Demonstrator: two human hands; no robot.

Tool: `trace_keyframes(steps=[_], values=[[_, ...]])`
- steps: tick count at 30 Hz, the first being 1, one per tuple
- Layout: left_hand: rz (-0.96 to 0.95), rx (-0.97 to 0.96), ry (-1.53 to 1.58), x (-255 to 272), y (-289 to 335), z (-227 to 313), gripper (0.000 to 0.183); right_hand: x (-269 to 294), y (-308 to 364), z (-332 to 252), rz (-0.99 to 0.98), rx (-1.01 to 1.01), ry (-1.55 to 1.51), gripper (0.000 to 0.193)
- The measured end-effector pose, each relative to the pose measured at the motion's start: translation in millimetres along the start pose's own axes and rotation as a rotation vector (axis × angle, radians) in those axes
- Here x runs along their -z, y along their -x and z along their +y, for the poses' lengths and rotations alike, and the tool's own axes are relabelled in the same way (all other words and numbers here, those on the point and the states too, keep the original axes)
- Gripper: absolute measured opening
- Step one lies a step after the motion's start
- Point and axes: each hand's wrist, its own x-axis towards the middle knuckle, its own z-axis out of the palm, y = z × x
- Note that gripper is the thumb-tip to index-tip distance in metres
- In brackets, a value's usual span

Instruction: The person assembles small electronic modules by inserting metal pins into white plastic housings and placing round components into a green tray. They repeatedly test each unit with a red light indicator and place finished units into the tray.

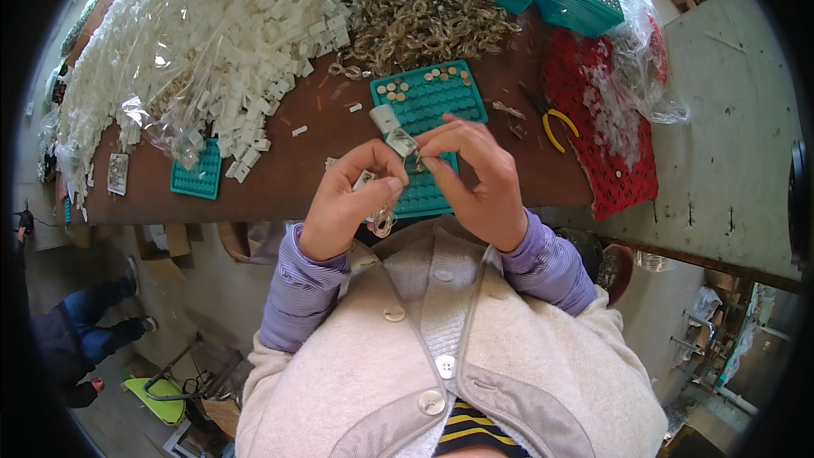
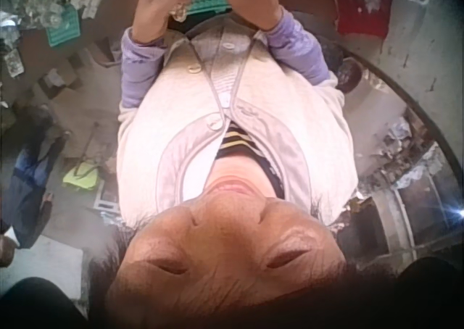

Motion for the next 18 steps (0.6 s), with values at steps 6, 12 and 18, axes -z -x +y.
trace_keyframes(steps=[6,12,18], values=[[-0.069,-0.063,-0.01,-6,-14,-9,0.013,3,4,1,-0.033,-0.563,-0.756,0.035],[-0.156,-0.038,-0.332,-7,-9,-4,0.013,-1,2,4,-0.035,-0.517,-0.685,0.049],[-0.079,-0.161,-0.018,-7,-4,-12,0.015,-1,-4,3,0.249,-0.508,-0.827,0.047]])
